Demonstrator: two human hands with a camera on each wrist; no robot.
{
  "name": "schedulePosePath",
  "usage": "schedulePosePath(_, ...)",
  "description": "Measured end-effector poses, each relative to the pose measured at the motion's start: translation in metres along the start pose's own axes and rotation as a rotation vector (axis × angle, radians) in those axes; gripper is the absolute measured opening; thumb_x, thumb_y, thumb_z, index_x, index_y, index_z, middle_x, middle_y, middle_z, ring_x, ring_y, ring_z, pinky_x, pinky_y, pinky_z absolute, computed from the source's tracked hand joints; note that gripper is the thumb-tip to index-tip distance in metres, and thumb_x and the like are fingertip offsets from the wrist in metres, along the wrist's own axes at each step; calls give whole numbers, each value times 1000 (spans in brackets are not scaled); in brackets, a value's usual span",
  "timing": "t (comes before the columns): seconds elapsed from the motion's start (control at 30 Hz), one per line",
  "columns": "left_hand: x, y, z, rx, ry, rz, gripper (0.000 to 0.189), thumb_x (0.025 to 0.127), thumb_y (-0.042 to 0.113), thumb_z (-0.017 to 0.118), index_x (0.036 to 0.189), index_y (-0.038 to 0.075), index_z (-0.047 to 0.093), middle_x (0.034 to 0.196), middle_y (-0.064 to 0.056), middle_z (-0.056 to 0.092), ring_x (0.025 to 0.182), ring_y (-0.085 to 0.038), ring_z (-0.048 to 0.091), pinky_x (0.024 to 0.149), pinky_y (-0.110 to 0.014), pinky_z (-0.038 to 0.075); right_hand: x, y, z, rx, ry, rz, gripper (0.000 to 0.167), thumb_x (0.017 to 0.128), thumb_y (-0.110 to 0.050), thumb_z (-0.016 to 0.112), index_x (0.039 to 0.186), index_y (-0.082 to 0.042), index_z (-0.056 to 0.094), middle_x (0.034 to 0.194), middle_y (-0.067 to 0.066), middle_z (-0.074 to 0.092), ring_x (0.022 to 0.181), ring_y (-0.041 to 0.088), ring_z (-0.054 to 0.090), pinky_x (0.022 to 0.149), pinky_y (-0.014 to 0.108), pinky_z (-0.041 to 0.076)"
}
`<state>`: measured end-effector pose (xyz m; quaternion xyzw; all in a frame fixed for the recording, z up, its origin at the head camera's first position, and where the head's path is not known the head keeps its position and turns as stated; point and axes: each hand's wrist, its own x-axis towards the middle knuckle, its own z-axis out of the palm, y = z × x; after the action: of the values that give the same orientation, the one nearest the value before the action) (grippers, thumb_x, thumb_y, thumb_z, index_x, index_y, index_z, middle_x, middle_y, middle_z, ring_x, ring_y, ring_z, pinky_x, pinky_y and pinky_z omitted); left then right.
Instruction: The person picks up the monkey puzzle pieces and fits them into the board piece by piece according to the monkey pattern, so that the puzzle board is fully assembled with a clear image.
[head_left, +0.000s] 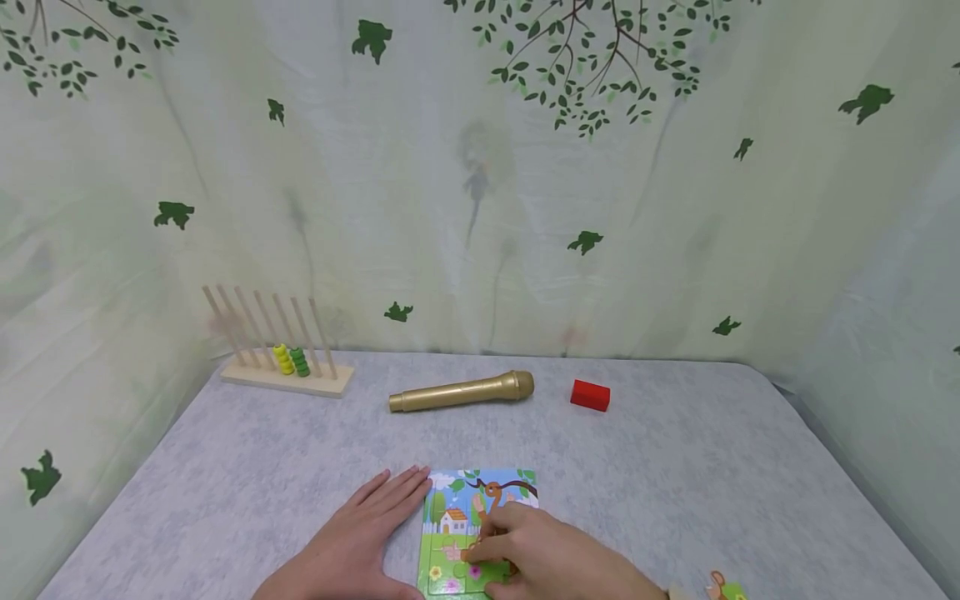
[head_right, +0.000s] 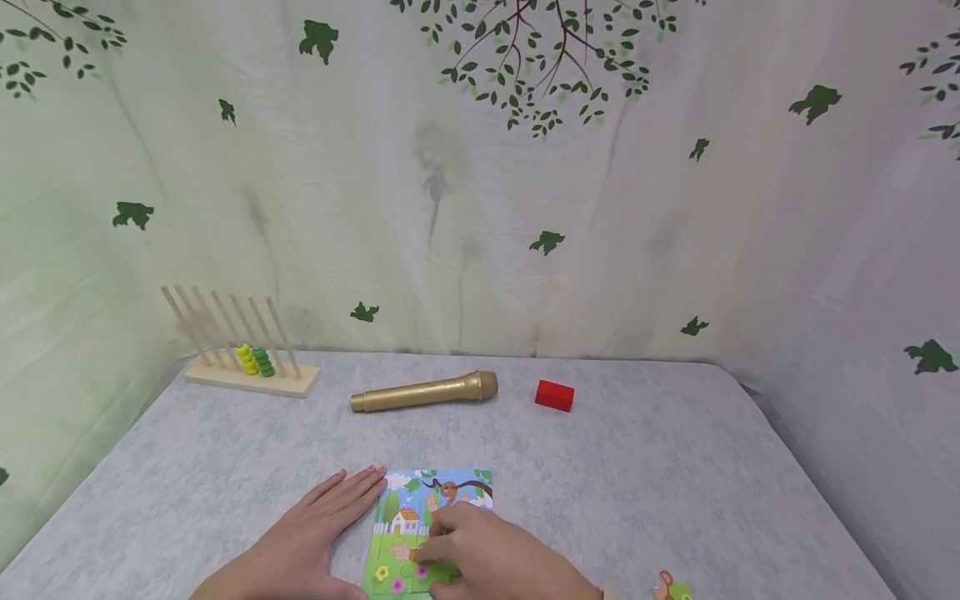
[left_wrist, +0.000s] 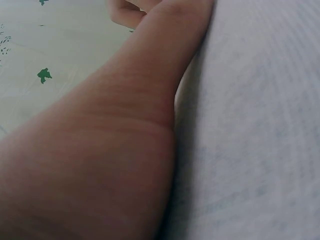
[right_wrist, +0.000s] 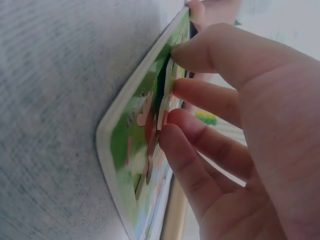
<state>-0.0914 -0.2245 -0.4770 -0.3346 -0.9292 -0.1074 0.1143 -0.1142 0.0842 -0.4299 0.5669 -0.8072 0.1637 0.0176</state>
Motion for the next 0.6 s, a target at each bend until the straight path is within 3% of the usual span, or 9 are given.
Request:
schedulePosePath(0.43, -1, 0, 1, 19, 10, 12, 118, 78, 92, 50, 160, 7, 38, 164, -6, 41, 149, -23, 39, 124, -14, -5, -4, -2, -3, 87, -30, 62, 28, 100, -22, 69, 127, -29, 73, 117, -17, 63, 106, -5, 57, 88, 3, 45)
schedulePosePath(0.6, 0, -1, 1, 28, 17, 14, 119, 78, 93, 50, 160, 7, 39, 164, -6, 41, 149, -23, 40, 124, -15, -4, -11, 1, -13, 177, -61, 121, 27, 102, -30, 67, 129, -32, 72, 124, -19, 63, 112, -3, 58, 92, 12, 52)
